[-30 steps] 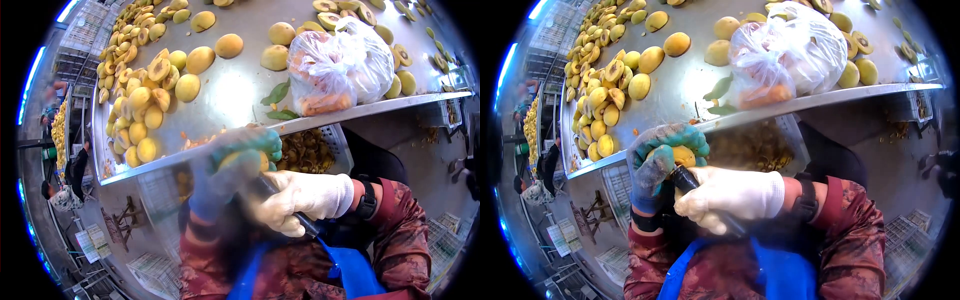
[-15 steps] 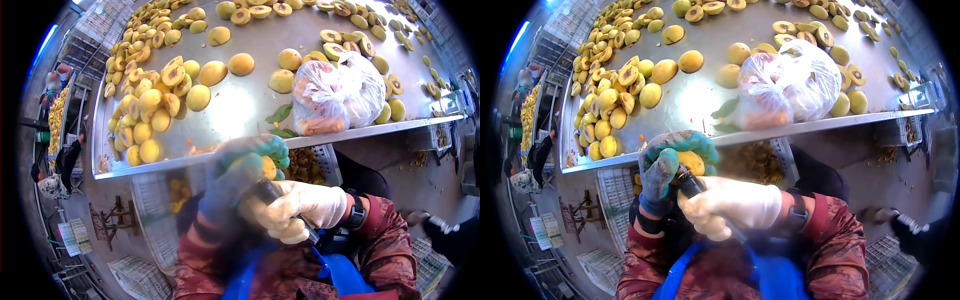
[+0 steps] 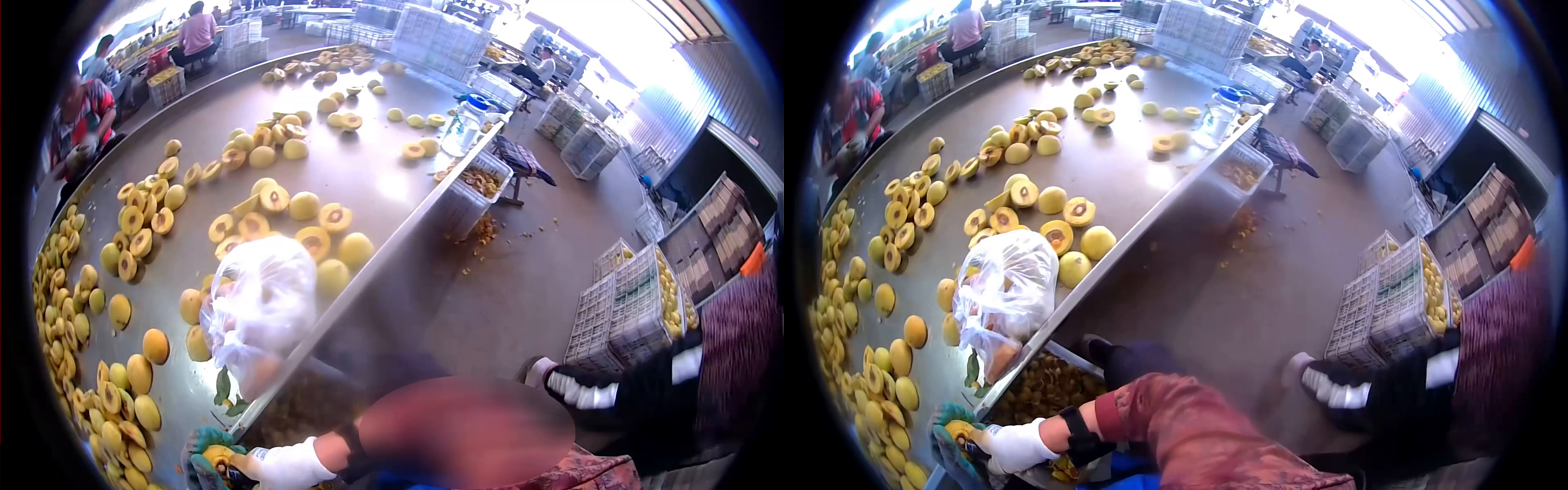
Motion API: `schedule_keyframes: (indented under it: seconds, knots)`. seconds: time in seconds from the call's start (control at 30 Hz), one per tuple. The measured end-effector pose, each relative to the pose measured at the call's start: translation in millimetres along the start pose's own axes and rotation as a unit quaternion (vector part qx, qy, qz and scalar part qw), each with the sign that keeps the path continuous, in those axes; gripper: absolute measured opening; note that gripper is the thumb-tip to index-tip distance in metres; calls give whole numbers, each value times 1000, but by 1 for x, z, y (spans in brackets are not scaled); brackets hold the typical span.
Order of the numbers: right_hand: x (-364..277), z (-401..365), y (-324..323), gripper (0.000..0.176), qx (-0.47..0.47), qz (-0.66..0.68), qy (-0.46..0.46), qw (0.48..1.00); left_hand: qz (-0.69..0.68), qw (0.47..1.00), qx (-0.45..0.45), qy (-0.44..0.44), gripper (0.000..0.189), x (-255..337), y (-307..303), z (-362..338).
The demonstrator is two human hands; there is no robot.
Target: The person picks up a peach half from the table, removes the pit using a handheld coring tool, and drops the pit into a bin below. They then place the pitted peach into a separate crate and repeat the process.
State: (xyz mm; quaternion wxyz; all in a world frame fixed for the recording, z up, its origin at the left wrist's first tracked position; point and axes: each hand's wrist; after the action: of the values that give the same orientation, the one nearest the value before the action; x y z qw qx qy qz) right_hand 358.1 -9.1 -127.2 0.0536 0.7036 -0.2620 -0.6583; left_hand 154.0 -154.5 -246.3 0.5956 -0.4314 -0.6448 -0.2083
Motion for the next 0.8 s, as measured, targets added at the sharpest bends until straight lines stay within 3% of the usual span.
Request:
schedule_keyframes:
  seconds: [0.03,0.1,0.13,0.17,0.2,0.23,0.3,0.33,0.37,0.4,0.47,0.5,0.53,0.63,0.73,0.77,0.8]
  knots:
    - [3,2,-3,24,11,-2,-30,999,77,997,25,0,60,17,8,-2]
    - [23,4,-5,27,46,-36,-115,992,-136,989,-40,-48,42,33,22,-4]
    - [28,1,-9,30,116,-178,-197,957,-235,968,-45,-74,38,57,34,-7]
    - [11,-5,-6,28,77,-257,-133,954,-282,949,-111,-85,41,58,34,-11]
    - [-12,-12,-13,26,22,-333,-79,940,-248,964,-56,-74,41,80,48,-22]
    - [-14,-13,-15,25,6,-394,-99,914,-9,999,8,35,35,89,54,-26]
    - [-20,-16,-23,23,-14,-515,-140,845,-35,999,8,10,34,125,63,-31]
    - [-21,-19,-23,20,-4,-554,-206,806,67,995,32,63,39,142,66,-33]
    - [-9,-17,-23,17,19,-559,-238,794,45,991,42,121,49,134,62,-27]
    - [-1,-13,-22,18,45,-568,-270,776,-132,990,30,-31,64,125,59,-25]
    - [-3,-10,-25,24,-14,-515,-243,822,-340,935,-34,-90,75,121,50,-15]
    - [0,-9,-26,24,-23,-500,-245,830,-367,924,-14,-104,78,127,49,-14]
    - [3,-8,-28,24,-30,-487,-244,838,-368,924,-10,-105,79,127,46,-14]
    - [5,-10,-31,47,-110,-570,-122,805,-394,912,-17,-111,81,125,43,-12]
    - [-10,-8,-23,44,-74,-494,-191,845,-334,935,-33,-111,71,135,48,-17]
    - [-20,-7,-17,33,-62,-533,-230,812,-260,964,-48,-40,64,135,51,-18]
    - [-18,-3,-16,31,-50,-548,-207,809,-243,968,-42,-43,60,136,54,-19]
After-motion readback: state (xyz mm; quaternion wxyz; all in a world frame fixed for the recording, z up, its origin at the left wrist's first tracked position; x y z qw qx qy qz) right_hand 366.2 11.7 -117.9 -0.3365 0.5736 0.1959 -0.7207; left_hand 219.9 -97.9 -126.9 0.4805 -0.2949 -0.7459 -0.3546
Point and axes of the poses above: each hand's wrist, its own z-axis towards the middle knuckle, its own y-axis out of the palm, x = y × z, and after that the axes turned 14 degrees about -y, right-handed
